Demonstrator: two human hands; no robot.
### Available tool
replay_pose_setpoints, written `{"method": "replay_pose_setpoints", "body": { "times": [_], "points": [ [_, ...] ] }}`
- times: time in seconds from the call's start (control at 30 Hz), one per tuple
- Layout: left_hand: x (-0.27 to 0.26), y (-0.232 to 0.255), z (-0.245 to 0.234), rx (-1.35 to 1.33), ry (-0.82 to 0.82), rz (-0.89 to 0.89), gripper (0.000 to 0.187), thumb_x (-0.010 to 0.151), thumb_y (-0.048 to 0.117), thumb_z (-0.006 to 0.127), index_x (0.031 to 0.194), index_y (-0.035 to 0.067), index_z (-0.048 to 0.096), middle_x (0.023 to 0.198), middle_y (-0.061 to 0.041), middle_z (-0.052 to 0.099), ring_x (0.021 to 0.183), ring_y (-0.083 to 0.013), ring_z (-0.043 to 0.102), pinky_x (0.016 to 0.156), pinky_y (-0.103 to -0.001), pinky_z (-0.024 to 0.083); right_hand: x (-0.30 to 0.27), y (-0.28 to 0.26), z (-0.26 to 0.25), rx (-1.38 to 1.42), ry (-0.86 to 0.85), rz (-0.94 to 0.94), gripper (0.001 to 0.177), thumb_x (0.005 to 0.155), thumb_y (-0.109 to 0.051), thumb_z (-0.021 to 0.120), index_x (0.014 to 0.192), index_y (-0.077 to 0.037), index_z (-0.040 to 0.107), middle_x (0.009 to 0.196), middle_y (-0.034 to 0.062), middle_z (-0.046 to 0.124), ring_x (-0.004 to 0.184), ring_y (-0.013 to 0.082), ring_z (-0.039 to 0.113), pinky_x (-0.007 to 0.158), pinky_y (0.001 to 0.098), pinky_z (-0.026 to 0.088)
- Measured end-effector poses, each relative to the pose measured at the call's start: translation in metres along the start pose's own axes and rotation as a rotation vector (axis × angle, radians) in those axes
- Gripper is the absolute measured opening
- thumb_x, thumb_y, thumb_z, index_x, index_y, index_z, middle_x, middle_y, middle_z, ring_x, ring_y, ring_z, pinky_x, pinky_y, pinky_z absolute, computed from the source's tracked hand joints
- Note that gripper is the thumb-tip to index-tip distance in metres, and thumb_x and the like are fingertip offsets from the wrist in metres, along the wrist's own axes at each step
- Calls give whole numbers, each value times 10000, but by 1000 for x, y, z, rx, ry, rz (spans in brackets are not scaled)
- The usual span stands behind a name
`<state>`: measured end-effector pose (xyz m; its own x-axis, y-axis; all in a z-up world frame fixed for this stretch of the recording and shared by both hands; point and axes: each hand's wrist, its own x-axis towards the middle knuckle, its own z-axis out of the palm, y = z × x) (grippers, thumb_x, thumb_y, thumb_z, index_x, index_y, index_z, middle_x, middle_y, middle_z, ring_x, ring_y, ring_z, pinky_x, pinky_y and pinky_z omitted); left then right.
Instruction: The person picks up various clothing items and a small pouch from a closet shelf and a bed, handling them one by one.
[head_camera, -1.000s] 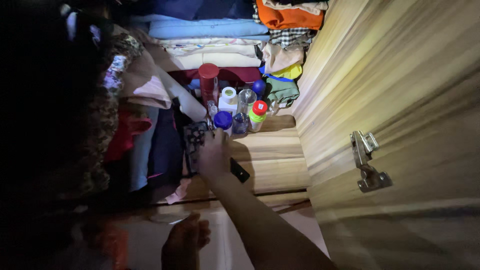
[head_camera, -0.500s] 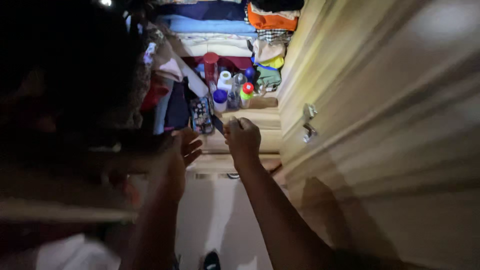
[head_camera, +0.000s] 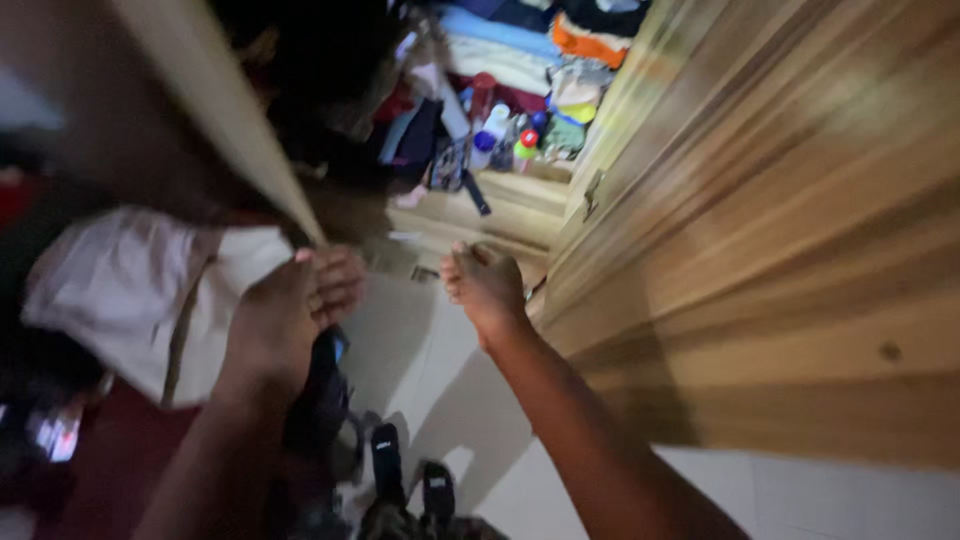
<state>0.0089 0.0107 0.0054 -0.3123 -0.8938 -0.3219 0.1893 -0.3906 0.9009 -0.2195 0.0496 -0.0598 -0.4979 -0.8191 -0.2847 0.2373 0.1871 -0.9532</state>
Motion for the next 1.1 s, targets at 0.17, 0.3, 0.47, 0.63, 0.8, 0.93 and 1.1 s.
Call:
{"method": "replay_pose_setpoints", "body": {
  "times": [0.17,0.3,0.47,0.63,0.8,0.93,1.1],
  "points": [
    [-64,3,-19,-27,50,10,438,1043,260,483,1325,-59,586,1214,-205,665,1034,-301,623,878,-405,484,-48,0,9,-106,-244,121,287,985,-309,646,899,-44,717,773,34,718,651,118,651,608,289,549],
    [-119,1,-42,-89,130,8,491,1027,296,414,1277,-83,601,1201,-188,717,1069,-298,706,953,-412,570,-88,-5,32,-224,-413,161,355,1010,-351,630,873,-29,688,777,48,683,654,152,637,608,324,548],
    [-195,-12,-79,-129,262,87,460,1055,281,458,1265,-97,615,1151,-211,716,1025,-308,713,969,-433,571,-151,4,70,-230,-637,183,340,980,-361,632,902,-35,690,805,54,682,668,165,644,610,333,560],
    [-288,-28,-138,-218,429,76,486,1052,347,442,1253,-64,606,1182,-204,711,1050,-322,700,963,-453,563,-231,15,104,-214,-822,167,362,987,-378,620,947,-27,701,850,85,709,699,184,672,635,342,573],
    [-421,-64,-198,-305,599,198,507,1053,376,390,1297,-22,588,1261,-188,691,1143,-303,686,1005,-451,539,-322,31,147,-258,-1048,193,405,1003,-402,570,1016,-16,693,932,107,747,775,208,717,681,359,597],
    [-514,-87,-232,-378,801,245,493,1052,373,394,1280,-16,591,1263,-189,696,1138,-300,694,1002,-441,548,-389,33,179,-251,-1257,258,427,1010,-411,563,1077,-7,683,1005,122,743,840,227,732,733,371,600],
    [-595,-118,-251,-490,1079,394,337,1046,257,509,1189,-23,631,1060,-161,713,894,-257,682,852,-395,572,-451,33,219,-357,-1503,302,431,1010,-406,565,1079,4,678,1011,144,748,858,246,736,755,387,608]
  ]
}}
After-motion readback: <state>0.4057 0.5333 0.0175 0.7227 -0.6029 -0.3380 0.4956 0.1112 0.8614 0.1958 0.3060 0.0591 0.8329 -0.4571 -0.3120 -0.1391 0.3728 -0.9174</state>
